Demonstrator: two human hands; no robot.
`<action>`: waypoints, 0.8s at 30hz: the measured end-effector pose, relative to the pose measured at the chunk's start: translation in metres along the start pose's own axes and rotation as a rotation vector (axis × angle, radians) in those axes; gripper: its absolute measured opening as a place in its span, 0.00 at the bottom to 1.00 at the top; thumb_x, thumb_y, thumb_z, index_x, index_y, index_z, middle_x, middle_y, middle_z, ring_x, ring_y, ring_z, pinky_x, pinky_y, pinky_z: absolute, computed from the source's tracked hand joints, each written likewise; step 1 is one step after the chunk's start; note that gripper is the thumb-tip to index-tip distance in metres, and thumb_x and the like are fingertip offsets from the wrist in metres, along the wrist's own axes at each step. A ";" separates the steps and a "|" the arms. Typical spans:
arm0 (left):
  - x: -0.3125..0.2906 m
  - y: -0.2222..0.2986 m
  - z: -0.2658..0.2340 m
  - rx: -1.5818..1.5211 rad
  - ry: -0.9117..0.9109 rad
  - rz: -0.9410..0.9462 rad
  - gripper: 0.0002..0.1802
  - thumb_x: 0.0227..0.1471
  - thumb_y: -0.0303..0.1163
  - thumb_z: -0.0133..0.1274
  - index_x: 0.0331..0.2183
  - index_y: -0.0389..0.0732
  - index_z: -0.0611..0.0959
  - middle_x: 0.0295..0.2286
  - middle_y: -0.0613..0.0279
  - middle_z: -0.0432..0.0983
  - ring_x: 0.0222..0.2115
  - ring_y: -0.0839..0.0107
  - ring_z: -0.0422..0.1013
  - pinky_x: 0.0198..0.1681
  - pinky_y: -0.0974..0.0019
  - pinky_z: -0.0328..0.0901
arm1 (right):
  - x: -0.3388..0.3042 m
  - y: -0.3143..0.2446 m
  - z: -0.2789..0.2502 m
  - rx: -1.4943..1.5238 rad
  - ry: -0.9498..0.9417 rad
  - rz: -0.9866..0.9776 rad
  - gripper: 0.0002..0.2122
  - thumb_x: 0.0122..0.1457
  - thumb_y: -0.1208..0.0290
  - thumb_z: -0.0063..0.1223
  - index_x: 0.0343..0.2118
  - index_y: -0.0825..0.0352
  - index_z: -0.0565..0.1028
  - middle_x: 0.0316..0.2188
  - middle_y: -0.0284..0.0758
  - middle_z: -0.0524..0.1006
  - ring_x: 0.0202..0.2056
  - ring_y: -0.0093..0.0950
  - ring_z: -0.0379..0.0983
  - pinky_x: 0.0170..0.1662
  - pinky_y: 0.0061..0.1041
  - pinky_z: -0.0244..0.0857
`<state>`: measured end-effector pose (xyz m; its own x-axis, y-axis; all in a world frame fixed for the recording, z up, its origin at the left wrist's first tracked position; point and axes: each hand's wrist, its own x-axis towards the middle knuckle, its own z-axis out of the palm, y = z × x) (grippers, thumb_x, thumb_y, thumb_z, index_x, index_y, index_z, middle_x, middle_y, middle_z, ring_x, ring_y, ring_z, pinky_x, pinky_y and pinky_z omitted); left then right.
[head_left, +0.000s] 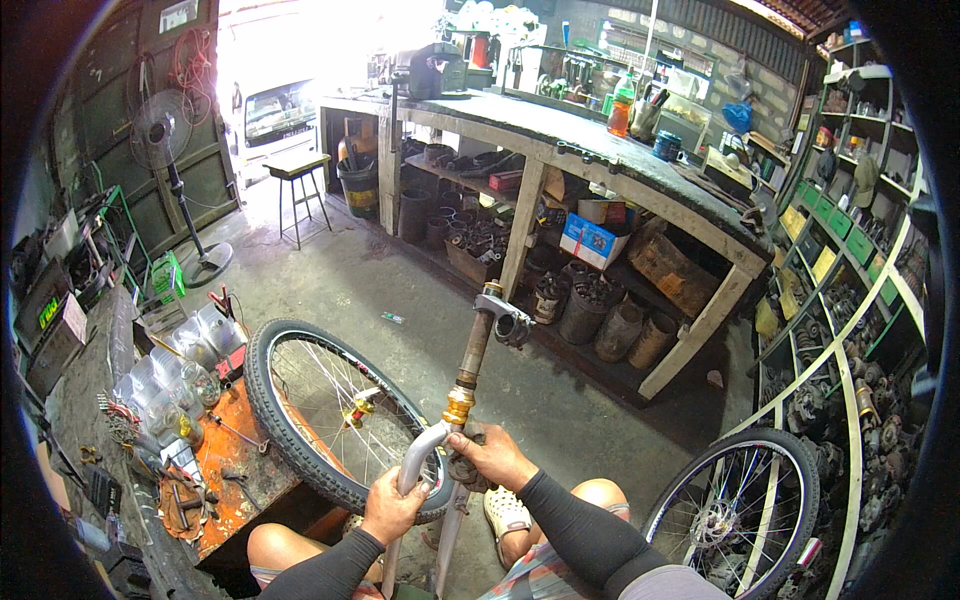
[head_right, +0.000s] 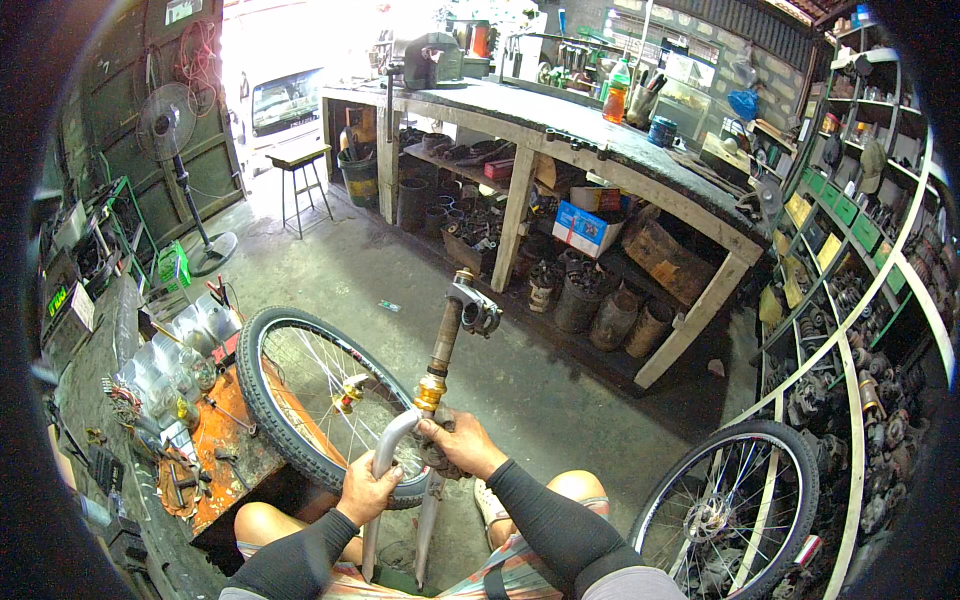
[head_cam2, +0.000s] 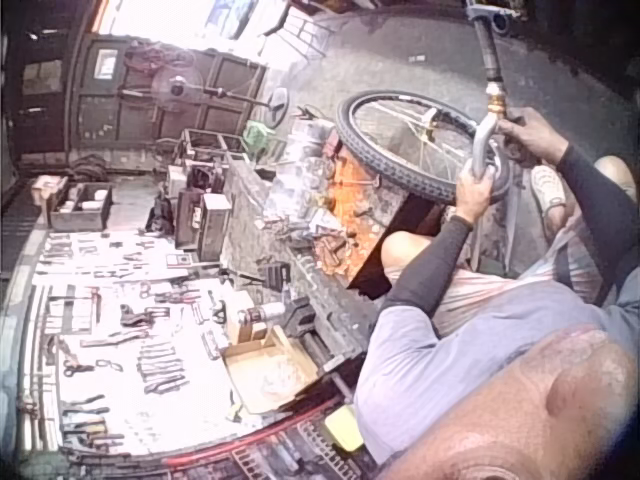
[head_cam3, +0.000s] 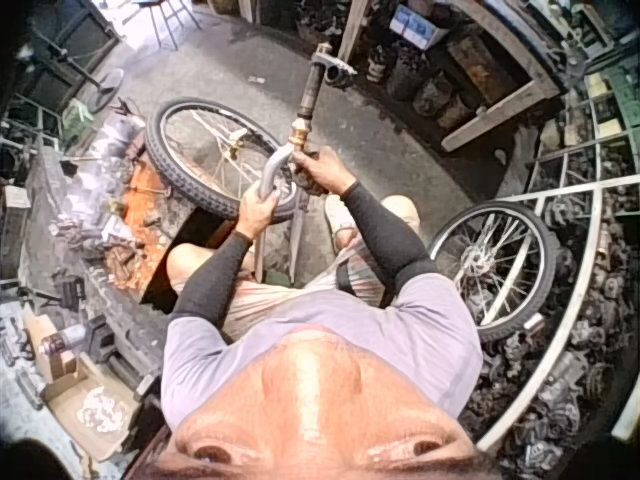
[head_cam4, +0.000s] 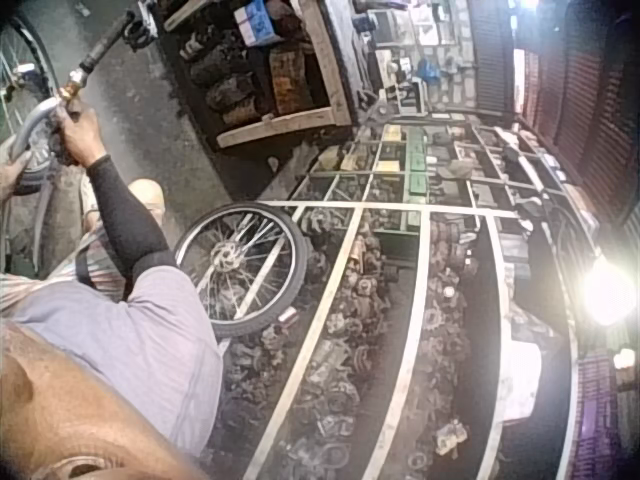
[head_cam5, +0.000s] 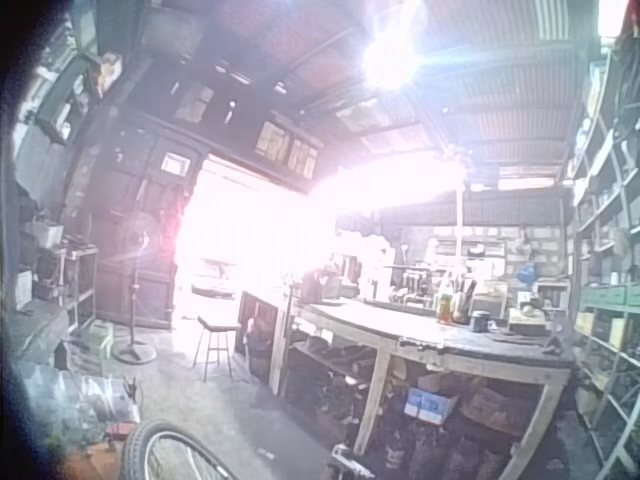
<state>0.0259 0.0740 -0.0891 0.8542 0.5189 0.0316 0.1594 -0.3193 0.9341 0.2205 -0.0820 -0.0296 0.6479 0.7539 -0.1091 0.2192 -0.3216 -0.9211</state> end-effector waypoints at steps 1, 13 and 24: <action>-0.001 0.004 -0.001 -0.009 -0.008 -0.020 0.15 0.57 0.36 0.68 0.36 0.34 0.83 0.26 0.54 0.79 0.27 0.64 0.75 0.34 0.56 0.70 | 0.000 0.000 0.000 0.003 -0.006 0.006 0.28 0.69 0.42 0.59 0.47 0.70 0.84 0.36 0.40 0.86 0.38 0.29 0.81 0.46 0.35 0.74; -0.002 0.009 -0.004 -0.017 -0.018 -0.034 0.14 0.58 0.35 0.67 0.37 0.34 0.83 0.27 0.56 0.80 0.27 0.69 0.74 0.34 0.59 0.71 | 0.000 -0.002 0.001 0.033 -0.009 -0.002 0.28 0.68 0.42 0.60 0.47 0.71 0.84 0.36 0.39 0.86 0.38 0.28 0.81 0.45 0.36 0.74; -0.001 0.001 -0.002 0.003 -0.012 -0.010 0.15 0.57 0.36 0.68 0.36 0.34 0.83 0.27 0.53 0.79 0.27 0.62 0.74 0.34 0.56 0.70 | 0.000 -0.001 0.000 -0.006 0.002 -0.005 0.29 0.68 0.41 0.60 0.46 0.71 0.84 0.35 0.41 0.86 0.38 0.30 0.81 0.45 0.36 0.74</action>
<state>0.0247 0.0747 -0.0871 0.8584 0.5127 0.0179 0.1695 -0.3164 0.9334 0.2200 -0.0817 -0.0283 0.6480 0.7545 -0.1040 0.2268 -0.3215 -0.9194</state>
